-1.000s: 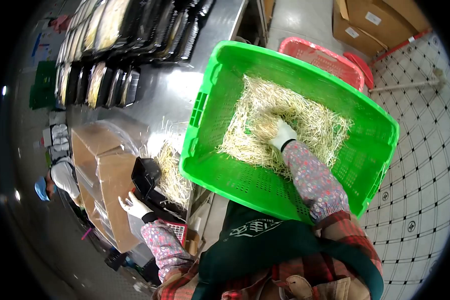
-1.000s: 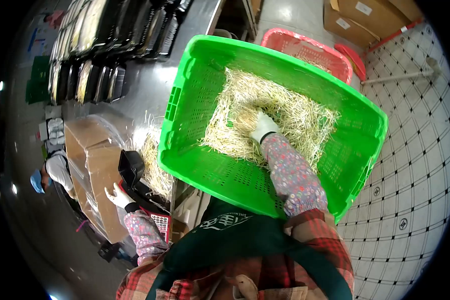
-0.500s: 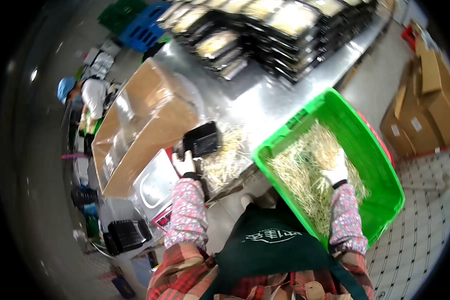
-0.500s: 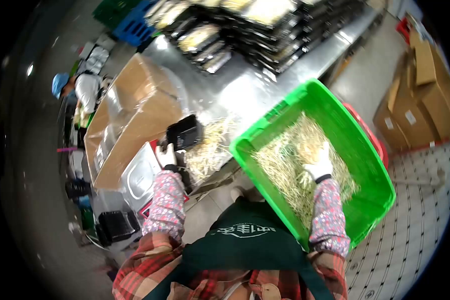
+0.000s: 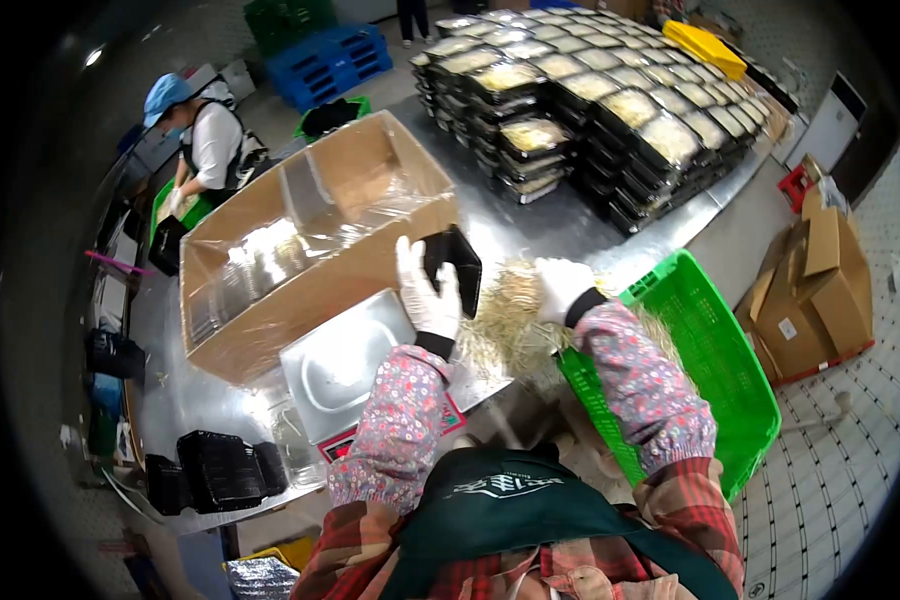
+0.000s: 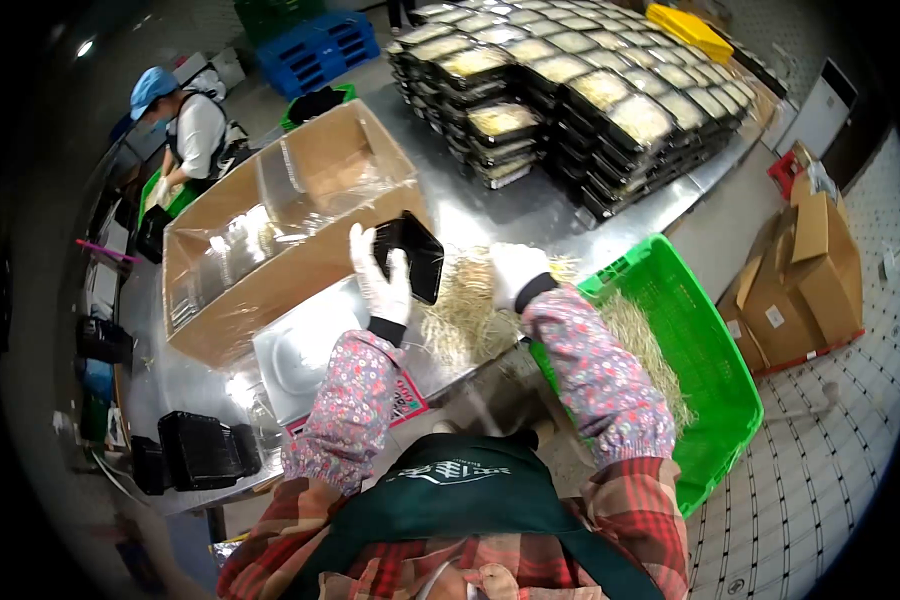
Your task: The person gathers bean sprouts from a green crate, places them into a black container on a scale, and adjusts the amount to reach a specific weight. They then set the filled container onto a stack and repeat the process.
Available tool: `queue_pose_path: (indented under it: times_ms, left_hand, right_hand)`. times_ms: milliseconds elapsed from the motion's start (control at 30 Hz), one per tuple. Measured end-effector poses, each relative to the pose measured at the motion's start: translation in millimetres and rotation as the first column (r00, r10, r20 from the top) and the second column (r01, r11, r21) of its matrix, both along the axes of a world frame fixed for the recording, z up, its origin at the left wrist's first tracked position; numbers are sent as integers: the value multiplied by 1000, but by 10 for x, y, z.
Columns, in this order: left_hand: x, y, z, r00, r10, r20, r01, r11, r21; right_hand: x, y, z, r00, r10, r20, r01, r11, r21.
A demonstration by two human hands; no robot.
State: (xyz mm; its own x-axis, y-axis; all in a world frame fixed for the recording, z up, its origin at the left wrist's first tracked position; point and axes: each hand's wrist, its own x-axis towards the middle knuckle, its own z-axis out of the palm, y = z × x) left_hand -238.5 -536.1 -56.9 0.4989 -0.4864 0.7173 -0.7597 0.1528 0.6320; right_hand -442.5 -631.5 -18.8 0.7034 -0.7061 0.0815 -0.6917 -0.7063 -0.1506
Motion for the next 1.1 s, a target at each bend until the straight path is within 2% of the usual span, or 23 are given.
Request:
queue_pose_path:
  times_ms: [67, 133, 167, 200, 267, 300, 333, 367, 400, 467, 500, 533, 600, 633, 667, 733, 800, 867, 933, 967, 1000, 1067, 1100]
  left_hand:
    - [-17, 273, 276, 951, 45, 307, -128, 958, 258]
    - [54, 491, 234, 945, -6, 326, -146, 885, 441]
    - [185, 588, 40, 978, -57, 202, -44, 885, 464]
    - [237, 736, -25, 996, -45, -77, 67, 944, 323]
    - [513, 1006, -276, 941, -70, -332, 127, 980, 155]
    - [528, 1194, -213, 796, -142, -588, 209, 977, 46]
    - [527, 1378, -148, 579, -224, -784, 252, 964, -89]
    - [645, 1497, -349, 648, -116, -753, 173, 985, -3]
    - [740, 1627, -446, 636, -88, -767, 177, 984, 34]
    - [979, 1826, -559, 777, 131, -615, 186, 886, 424]
    - [965, 1858, -561, 883, 299, -363, -84, 859, 505]
    - [1024, 1905, -542, 944, 329, -17, -278, 824, 494]
    - [1072, 1899, -262, 973, 87, 212, -159, 923, 352]
    - [1078, 1858, -227, 988, -18, 155, -56, 885, 463]
    - [1086, 1836, -242, 983, -6, 183, -96, 835, 542]
    - [1116, 1823, -307, 970, 3, 243, -173, 712, 681]
    - [1093, 1809, -339, 962, 27, 272, -210, 709, 673]
    - [1095, 1787, -352, 935, 10, 354, -272, 660, 700]
    - [1054, 1761, -336, 948, 53, 313, -259, 700, 665]
    - [1037, 1766, -325, 955, 73, 288, -247, 731, 636]
    - [1013, 1777, -319, 961, 90, 261, -236, 759, 607]
    - [957, 1765, -322, 954, 136, 266, -271, 768, 580]
    - [942, 1755, -327, 946, 148, 287, -294, 762, 577]
  right_hand:
    - [595, 158, 137, 990, 94, -107, -97, 995, -21]
    - [1070, 427, 263, 973, 225, -41, -229, 963, -145]
    - [1286, 574, 429, 953, 298, -50, -299, 954, -11]
    - [1434, 669, 397, 936, 350, 16, -349, 936, -54]
    - [1666, 877, 371, 843, 503, 188, -494, 864, -96]
    - [1786, 980, 392, 840, 533, 100, -532, 846, -34]
    - [1907, 1077, 358, 813, 577, 81, -577, 816, -23]
    - [2022, 1151, 218, 778, 619, 106, -618, 785, -44]
    - [2118, 1226, 94, 744, 656, 129, -653, 754, -68]
    - [2249, 1303, -153, 736, 677, 33, -676, 736, -16]
    - [2310, 1339, -223, 726, 688, 7, -688, 726, -14]
    - [2369, 1376, -290, 717, 697, -20, -697, 717, -13]
    - [2426, 1453, -391, 698, 690, 191, -711, 700, 70]
    - [2464, 1470, -407, 708, 692, 143, -706, 702, 98]
    - [2484, 1454, -421, 714, 693, 96, -700, 703, 128]
    - [2505, 1339, -515, 671, 721, 171, -739, 636, 221]
    - [2396, 1172, -510, 561, 734, 382, -824, 538, 177]
    - [2213, 1042, -376, 646, 745, 168, -763, 624, 169]
    - [2082, 937, -70, 634, 770, 71, -773, 633, 29]
    - [2045, 867, 37, 665, 742, -83, -745, 667, -8]
    - [2031, 768, 51, 670, 733, -116, -738, 675, 5]
    - [2099, 635, 90, 690, 659, -299, -607, 753, 255]
    - [2082, 552, -66, 698, 704, -133, -671, 707, 224]
